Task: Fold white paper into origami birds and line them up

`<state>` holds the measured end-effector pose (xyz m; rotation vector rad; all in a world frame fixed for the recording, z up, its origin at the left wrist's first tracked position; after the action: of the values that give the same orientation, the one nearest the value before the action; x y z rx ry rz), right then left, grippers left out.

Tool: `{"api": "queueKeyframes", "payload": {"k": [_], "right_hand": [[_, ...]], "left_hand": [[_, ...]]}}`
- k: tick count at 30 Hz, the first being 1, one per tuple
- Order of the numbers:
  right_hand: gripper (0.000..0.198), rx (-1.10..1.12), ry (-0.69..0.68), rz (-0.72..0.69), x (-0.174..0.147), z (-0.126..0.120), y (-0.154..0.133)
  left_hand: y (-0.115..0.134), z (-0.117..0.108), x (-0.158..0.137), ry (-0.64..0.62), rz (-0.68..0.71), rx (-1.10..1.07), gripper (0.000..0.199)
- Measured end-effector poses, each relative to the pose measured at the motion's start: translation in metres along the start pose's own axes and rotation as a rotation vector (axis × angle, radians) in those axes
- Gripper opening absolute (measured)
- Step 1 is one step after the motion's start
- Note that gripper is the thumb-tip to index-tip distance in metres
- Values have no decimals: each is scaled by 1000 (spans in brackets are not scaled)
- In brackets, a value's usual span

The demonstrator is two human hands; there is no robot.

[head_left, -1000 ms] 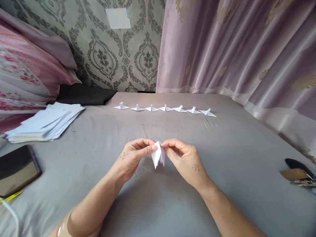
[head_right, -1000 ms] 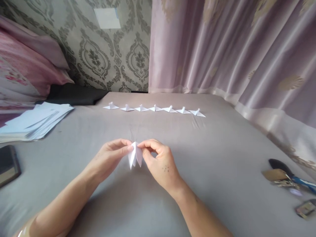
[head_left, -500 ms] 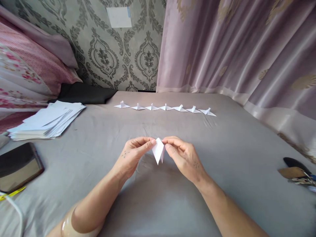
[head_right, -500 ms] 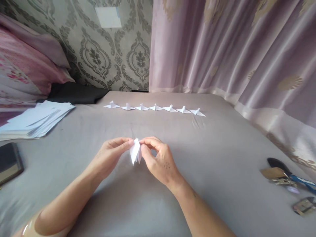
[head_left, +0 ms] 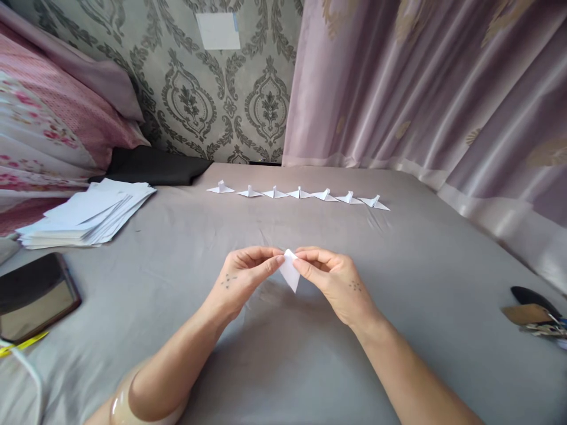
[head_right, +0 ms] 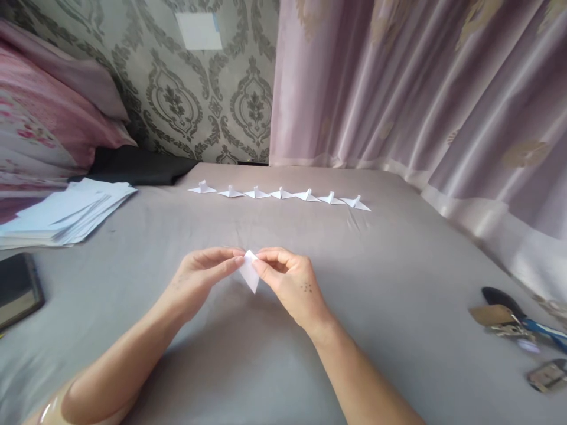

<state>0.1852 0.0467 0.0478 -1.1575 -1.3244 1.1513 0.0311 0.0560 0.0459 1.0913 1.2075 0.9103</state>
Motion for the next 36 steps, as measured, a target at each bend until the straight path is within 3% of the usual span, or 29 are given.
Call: {"api": "queueKeyframes", "payload": {"k": [4,10,18,22,26,28,33,36], "right_hand": [[12,-29,-11,-71,0,1,-5],[10,-20,-34,-125,-3,6,-10],[9,-97,-30,-259,-5,7,-25],[6,-109,-38,-321,-6,8,-31],[7,-141,-47,-360,-8,10,-34],[8,-140,-52,-359,-8,11,-33],[7,-96,-78,-395,-8,15,-35],[13,-72,-6,-301,-6,9,-26]], "left_hand": [[12,-2,-4,44,141,75,9],[26,3,-12,15,347,75,6],[25,3,-12,5,372,91,18],[28,8,-16,-29,413,165,4],[37,7,-22,-4,518,186,8],[38,6,-22,-8,507,170,8],[27,8,-14,-49,324,101,6],[24,4,-12,-11,279,3,3]]}}
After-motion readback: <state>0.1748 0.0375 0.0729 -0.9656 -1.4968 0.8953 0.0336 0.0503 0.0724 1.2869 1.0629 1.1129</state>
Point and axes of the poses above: each hand's wrist, its own x-axis towards the middle knuckle, its own z-axis out of the palm, y = z × x, the point moved 10 cm from there along x, towards the middle knuckle, and after that the axes turned 8 degrees about -z, right-handed, at the moved point
